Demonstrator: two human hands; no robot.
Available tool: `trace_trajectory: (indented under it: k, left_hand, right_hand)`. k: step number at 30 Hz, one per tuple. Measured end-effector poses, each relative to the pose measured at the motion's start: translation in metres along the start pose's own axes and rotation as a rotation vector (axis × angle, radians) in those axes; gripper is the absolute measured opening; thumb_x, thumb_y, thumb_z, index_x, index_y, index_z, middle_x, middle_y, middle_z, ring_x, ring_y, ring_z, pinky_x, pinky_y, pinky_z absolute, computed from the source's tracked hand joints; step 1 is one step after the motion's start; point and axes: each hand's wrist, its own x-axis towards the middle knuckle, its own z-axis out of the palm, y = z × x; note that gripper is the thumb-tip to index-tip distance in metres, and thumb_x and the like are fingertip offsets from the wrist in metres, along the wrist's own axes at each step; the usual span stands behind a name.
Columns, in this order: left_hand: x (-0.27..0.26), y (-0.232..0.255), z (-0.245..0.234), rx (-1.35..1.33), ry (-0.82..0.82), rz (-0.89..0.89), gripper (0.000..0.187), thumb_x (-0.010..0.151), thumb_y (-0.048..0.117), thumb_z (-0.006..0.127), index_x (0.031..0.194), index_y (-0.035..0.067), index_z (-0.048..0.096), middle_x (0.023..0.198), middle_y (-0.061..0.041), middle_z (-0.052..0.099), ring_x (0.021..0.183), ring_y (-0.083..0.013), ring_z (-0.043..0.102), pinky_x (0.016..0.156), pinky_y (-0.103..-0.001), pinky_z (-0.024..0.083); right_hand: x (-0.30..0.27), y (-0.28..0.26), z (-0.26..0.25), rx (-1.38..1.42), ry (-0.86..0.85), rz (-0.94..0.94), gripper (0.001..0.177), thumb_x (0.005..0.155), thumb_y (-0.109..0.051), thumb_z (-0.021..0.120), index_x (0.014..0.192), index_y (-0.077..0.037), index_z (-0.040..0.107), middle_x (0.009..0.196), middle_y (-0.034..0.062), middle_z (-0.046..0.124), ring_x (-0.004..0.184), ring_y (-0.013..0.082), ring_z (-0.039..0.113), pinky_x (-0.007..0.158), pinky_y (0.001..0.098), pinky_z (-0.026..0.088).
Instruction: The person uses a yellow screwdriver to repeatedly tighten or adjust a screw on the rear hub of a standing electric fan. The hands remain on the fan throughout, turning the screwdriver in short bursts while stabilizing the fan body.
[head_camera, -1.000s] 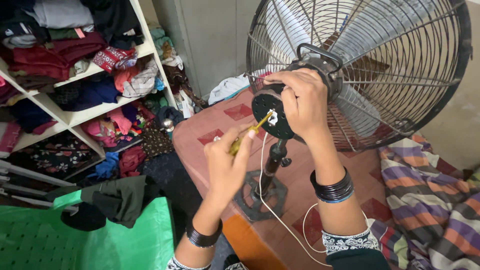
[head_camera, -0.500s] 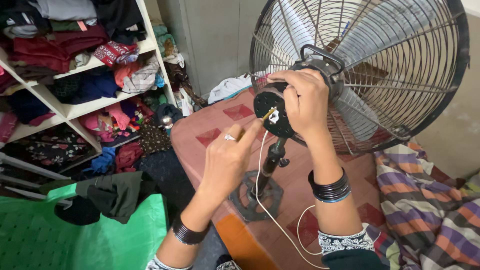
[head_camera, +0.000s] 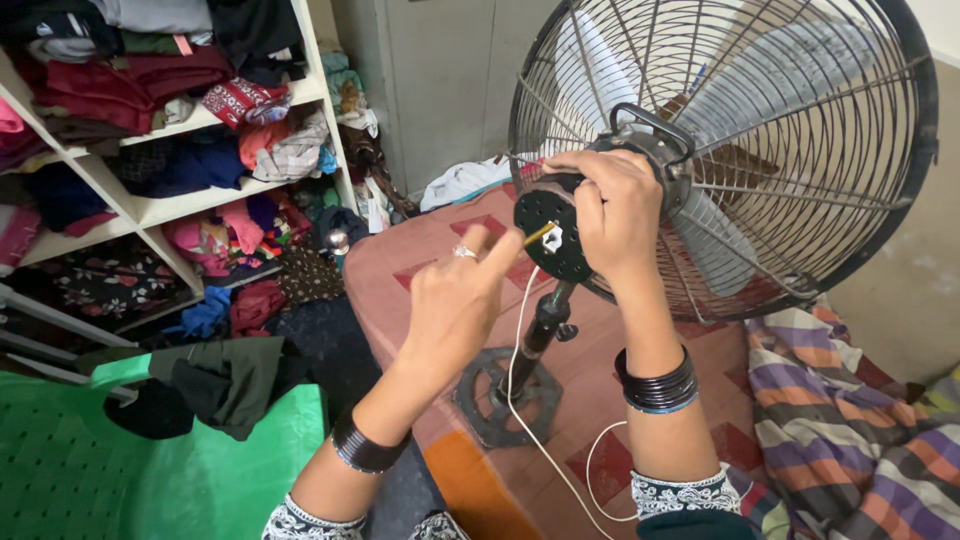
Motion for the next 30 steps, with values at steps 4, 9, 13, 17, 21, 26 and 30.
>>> trace_trajectory:
  k: [4, 9, 13, 17, 21, 26, 30]
  left_hand:
    - [0.004, 0.004, -0.002, -0.018, -0.022, -0.032, 0.023, 0.09, 0.008, 0.064, 0.113, 0.012, 0.064, 0.079, -0.007, 0.06, 0.06, -0.0274, 0.067, 0.048, -0.04, 0.048]
    - [0.005, 0.008, -0.005, -0.235, 0.085, -0.054, 0.024, 0.092, 0.026, 0.072, 0.104, 0.008, 0.062, 0.079, -0.008, 0.063, 0.063, -0.0311, 0.067, 0.051, -0.042, 0.048]
    - [0.01, 0.001, -0.003, -0.131, -0.058, -0.176, 0.019, 0.103, 0.029, 0.069, 0.092, 0.014, 0.065, 0.072, -0.009, 0.06, 0.066, -0.0335, 0.066, 0.057, -0.046, 0.047]
    - [0.009, -0.003, -0.007, -0.109, -0.056, -0.086, 0.019, 0.097, 0.028, 0.069, 0.094, 0.01, 0.064, 0.08, -0.01, 0.06, 0.063, -0.0354, 0.064, 0.05, -0.046, 0.046]
    - [0.008, 0.001, -0.009, -0.084, -0.041, -0.075, 0.013, 0.095, 0.022, 0.068, 0.102, 0.011, 0.068, 0.083, -0.01, 0.061, 0.059, -0.0349, 0.064, 0.046, -0.046, 0.046]
    - [0.005, 0.006, -0.005, -0.119, 0.021, -0.104, 0.016, 0.096, 0.024, 0.07, 0.097, 0.009, 0.065, 0.081, -0.009, 0.062, 0.062, -0.0332, 0.066, 0.05, -0.044, 0.048]
    - [0.006, 0.004, -0.004, -0.158, 0.031, -0.11, 0.02, 0.099, 0.024, 0.071, 0.093, 0.008, 0.062, 0.084, -0.009, 0.062, 0.067, -0.0334, 0.066, 0.054, -0.043, 0.048]
  right_hand:
    - [-0.001, 0.0, 0.002, -0.018, 0.017, 0.0, 0.03, 0.09, -0.009, 0.049, 0.103, -0.005, 0.076, 0.101, 0.0112, 0.077, 0.094, 0.0325, 0.071, 0.096, 0.0423, 0.05]
    - [-0.001, 0.001, 0.001, -0.005, 0.006, -0.011, 0.03, 0.09, -0.01, 0.049, 0.103, -0.005, 0.076, 0.101, 0.0115, 0.076, 0.094, 0.0321, 0.071, 0.099, 0.043, 0.049]
    - [-0.002, -0.001, 0.001, -0.012, 0.022, -0.006, 0.03, 0.09, -0.008, 0.05, 0.103, -0.006, 0.076, 0.101, 0.0117, 0.076, 0.095, 0.0328, 0.07, 0.098, 0.0425, 0.049]
    - [-0.001, -0.002, 0.0, -0.001, 0.028, -0.003, 0.03, 0.09, -0.006, 0.049, 0.103, -0.006, 0.076, 0.102, 0.0106, 0.077, 0.095, 0.032, 0.07, 0.098, 0.0417, 0.049]
    - [-0.001, -0.002, 0.0, 0.002, 0.024, -0.002, 0.029, 0.09, -0.006, 0.049, 0.102, -0.005, 0.076, 0.102, 0.0101, 0.077, 0.095, 0.0314, 0.07, 0.097, 0.0414, 0.049]
    - [0.0, -0.001, 0.001, 0.007, 0.021, -0.009, 0.03, 0.089, -0.006, 0.049, 0.102, -0.004, 0.076, 0.101, 0.0101, 0.077, 0.095, 0.0307, 0.071, 0.098, 0.0411, 0.049]
    - [0.0, -0.002, 0.001, 0.004, 0.016, -0.006, 0.03, 0.089, -0.005, 0.048, 0.101, -0.004, 0.075, 0.102, 0.01, 0.077, 0.094, 0.0301, 0.071, 0.098, 0.0411, 0.049]
